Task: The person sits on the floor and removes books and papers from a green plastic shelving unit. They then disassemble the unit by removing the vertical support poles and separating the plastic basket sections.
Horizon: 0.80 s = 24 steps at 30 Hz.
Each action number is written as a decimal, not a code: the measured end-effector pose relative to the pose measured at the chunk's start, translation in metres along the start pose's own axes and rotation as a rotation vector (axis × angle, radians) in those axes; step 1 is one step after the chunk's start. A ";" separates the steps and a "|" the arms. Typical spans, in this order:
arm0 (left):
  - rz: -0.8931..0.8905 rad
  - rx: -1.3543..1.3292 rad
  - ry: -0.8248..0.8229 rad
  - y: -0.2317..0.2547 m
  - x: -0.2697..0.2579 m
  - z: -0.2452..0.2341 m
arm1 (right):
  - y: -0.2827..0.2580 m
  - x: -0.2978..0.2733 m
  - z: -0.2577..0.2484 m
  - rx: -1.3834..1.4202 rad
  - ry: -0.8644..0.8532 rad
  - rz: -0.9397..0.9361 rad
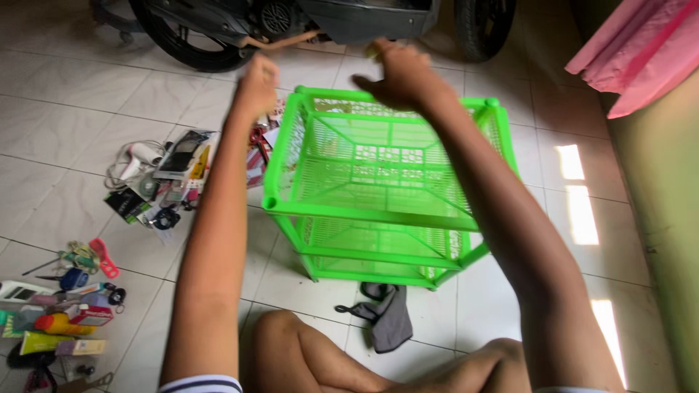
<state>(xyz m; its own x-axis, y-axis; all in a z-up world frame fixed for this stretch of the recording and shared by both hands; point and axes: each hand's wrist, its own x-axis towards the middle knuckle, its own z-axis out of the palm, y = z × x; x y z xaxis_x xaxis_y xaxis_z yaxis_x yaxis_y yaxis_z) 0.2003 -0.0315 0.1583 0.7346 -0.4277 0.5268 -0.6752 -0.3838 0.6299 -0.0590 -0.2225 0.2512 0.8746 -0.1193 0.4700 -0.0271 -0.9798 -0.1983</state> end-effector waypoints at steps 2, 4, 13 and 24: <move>0.349 0.013 -0.114 -0.049 -0.008 0.028 | -0.037 0.031 0.033 -0.001 -0.090 0.002; -0.267 -1.049 -0.419 -0.065 -0.009 0.065 | -0.056 0.056 0.065 -0.050 -0.125 0.044; -0.186 -0.478 -0.098 -0.009 -0.057 0.072 | -0.070 0.095 0.116 -0.045 -0.346 0.307; 0.172 -0.318 -0.014 -0.021 -0.060 0.067 | -0.076 0.090 0.085 -0.013 -0.288 0.201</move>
<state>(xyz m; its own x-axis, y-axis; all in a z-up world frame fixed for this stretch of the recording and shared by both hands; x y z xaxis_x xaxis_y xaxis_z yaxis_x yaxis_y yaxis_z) 0.1658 -0.0522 0.0756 0.6097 -0.4762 0.6336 -0.7322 -0.0323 0.6803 0.0624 -0.1454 0.2357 0.9517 -0.2617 0.1603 -0.2172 -0.9435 -0.2503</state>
